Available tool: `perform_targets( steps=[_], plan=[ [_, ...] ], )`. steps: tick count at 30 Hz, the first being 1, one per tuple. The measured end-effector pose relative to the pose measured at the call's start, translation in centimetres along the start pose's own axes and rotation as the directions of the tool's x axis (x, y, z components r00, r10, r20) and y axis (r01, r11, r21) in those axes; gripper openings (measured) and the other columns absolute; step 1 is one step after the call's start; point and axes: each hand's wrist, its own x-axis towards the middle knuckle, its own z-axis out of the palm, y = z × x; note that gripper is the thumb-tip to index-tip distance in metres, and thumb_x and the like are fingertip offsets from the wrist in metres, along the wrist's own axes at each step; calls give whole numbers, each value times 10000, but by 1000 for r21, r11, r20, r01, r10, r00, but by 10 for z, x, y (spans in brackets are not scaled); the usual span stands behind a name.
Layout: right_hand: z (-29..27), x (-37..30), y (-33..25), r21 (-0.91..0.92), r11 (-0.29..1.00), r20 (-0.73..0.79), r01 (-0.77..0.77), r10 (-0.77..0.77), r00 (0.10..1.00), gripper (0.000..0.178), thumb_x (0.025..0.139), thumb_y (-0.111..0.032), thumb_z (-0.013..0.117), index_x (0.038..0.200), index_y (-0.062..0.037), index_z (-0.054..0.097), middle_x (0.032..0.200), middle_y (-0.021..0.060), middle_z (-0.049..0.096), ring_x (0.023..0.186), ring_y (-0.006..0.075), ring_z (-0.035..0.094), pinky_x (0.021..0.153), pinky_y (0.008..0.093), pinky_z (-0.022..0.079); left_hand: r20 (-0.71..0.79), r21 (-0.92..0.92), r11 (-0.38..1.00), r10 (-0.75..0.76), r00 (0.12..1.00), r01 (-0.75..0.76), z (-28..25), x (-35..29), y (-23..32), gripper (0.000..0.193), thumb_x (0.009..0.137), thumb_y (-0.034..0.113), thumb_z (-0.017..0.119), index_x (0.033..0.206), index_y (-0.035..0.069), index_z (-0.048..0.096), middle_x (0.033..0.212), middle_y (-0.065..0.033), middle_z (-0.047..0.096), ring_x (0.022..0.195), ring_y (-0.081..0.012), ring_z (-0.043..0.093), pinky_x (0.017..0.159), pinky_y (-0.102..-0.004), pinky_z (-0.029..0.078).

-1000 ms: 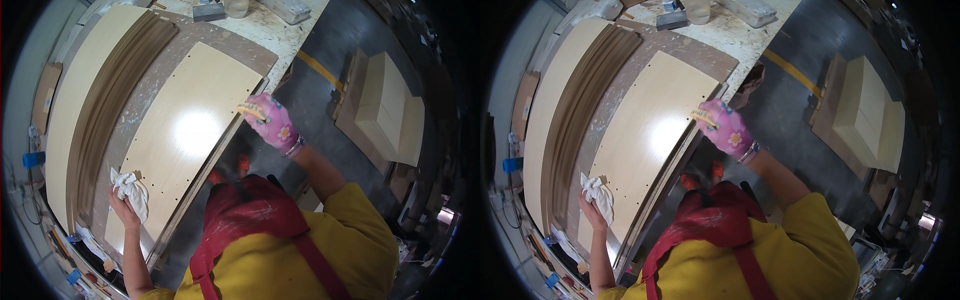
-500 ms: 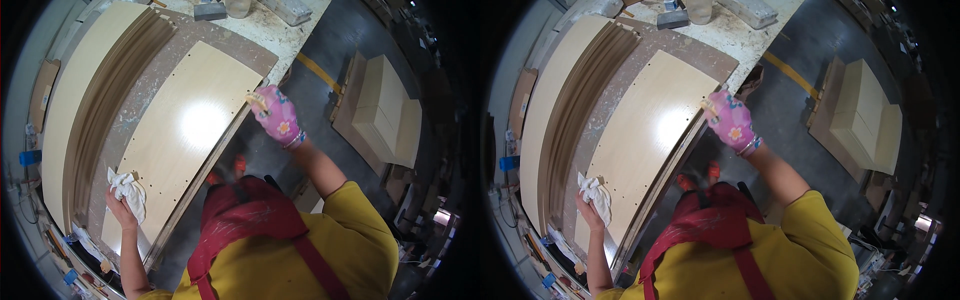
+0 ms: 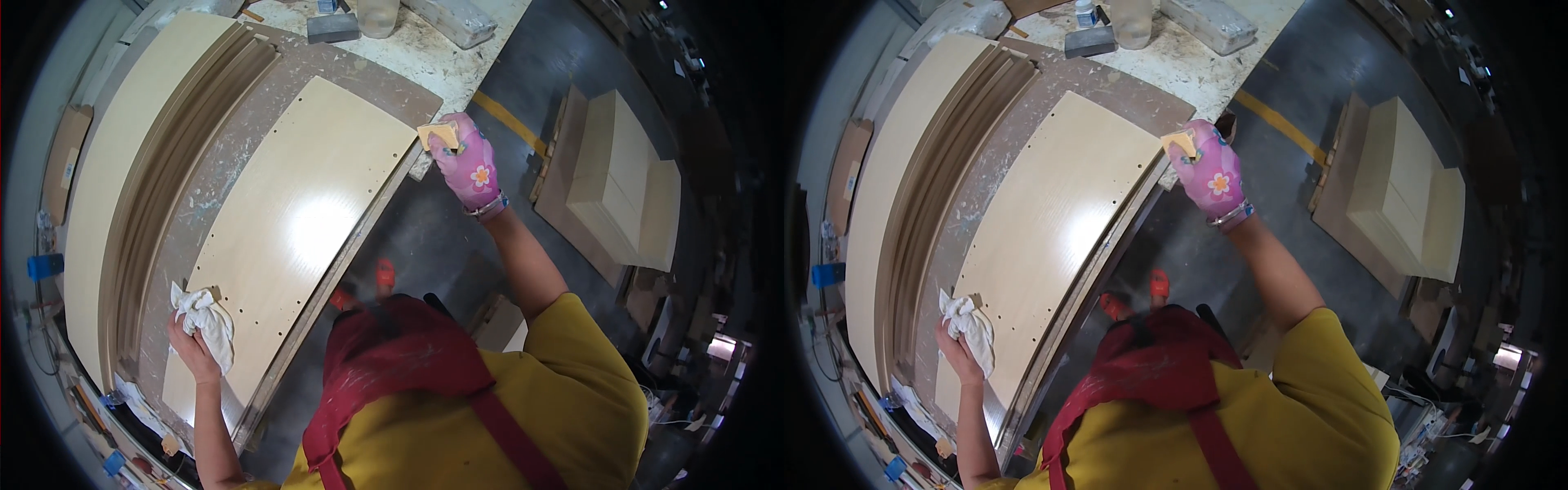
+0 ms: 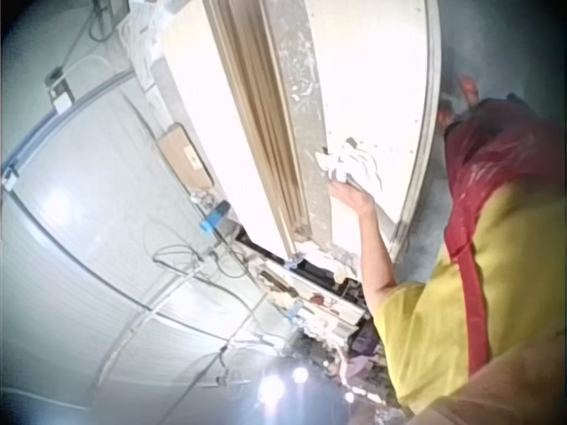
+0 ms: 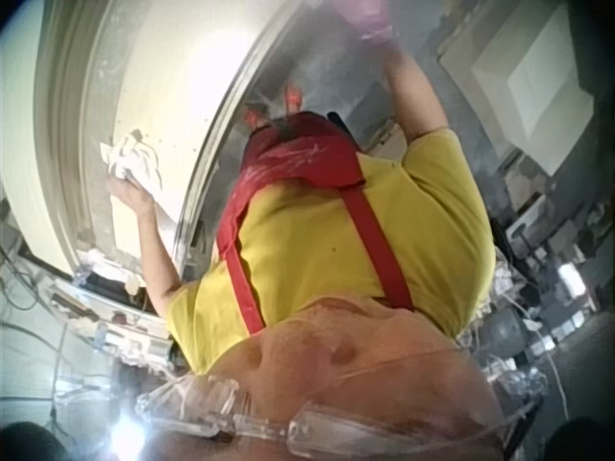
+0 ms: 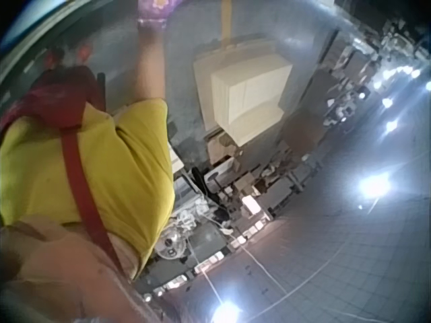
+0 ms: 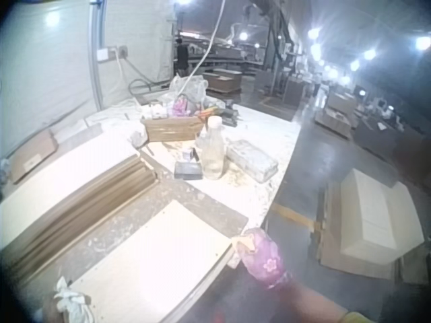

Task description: The person sands a light-colored wooden board with a sanding block, wipes it with a cloth, and applies a liquid finish. They then cut a small piece of wood with scissors and apply a substance to the board's edge with a sponge.

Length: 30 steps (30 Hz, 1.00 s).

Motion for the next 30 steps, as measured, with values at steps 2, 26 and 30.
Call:
perform_targets(
  steps=[2, 26, 30],
  plan=[
    [3, -6, -9, 44, 999, 17, 1, -2, 1000, 266, 830, -213, 654, 1032, -63, 566, 910, 154, 648, 836, 354, 635, 710, 399, 520, -1, -11, 1000, -9, 1000, 9, -1, 1, 4, 362, 959, 246, 408, 1200, -18, 464, 1279, -226, 449, 1162, -404, 432, 1006, -469, 305],
    [20, -43, -25, 34, 997, 88, 64, -66, 994, 256, 808, -183, 681, 1013, -74, 574, 914, 152, 643, 801, 344, 647, 689, 404, 529, 21, -2, 999, -46, 999, 46, -3, 0, 5, 342, 912, 165, 441, 1203, -11, 476, 1285, -227, 452, 1171, -410, 431, 1016, -465, 306],
    [27, -70, -43, 0, 974, 237, 226, -219, 946, 278, 781, -167, 689, 1023, -71, 592, 972, 137, 624, 811, 310, 640, 703, 391, 525, 6, -3, 999, -37, 999, 37, -2, 0, 6, 340, 913, 167, 442, 1201, -10, 478, 1285, -228, 451, 1169, -407, 432, 1014, -463, 304]
  ],
)
